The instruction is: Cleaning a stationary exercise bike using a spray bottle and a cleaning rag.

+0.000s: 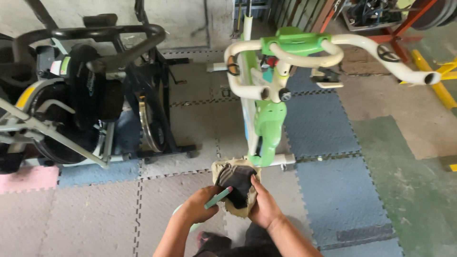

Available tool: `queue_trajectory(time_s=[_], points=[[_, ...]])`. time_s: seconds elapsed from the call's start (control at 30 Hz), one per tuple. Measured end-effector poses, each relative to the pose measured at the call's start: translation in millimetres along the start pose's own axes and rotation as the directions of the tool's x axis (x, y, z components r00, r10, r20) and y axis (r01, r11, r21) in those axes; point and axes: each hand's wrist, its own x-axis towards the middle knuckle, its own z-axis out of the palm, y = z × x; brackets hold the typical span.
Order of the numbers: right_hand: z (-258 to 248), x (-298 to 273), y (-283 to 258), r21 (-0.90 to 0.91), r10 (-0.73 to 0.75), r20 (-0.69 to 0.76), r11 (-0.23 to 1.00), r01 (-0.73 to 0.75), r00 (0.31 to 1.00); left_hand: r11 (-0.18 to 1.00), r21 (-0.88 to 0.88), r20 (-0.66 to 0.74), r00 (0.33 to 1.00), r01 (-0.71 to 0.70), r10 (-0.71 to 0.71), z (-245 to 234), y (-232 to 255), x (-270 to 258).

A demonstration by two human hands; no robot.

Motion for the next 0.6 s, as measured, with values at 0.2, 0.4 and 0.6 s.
queue_trajectory(time_s=[0.2, 0.4, 0.6], points=[[49.7, 54.3, 5.2, 0.008, 0.032, 0.032, 0.999, -0.032, 0.999, 0.998, -0.049, -0.074, 0.997, 0.034, -0.038, -66.7, -30.5, 4.2], [99.7, 124.5, -10.6, -0.076, -0.159, -0.101, 0.986, 0.151, 0.982, 0.999, -0.04, -0.256, 0.967, -0.034, 0.023, -120.5, -58.1, 65.9], [143.5, 222.1, -47.7, -0.115, -0.421, -0.099, 0.905, 0.41, 0.902, 0.995, 0.013, -0.543, 0.835, -0.101, 0.092, -189.7, -45.8, 127.8]])
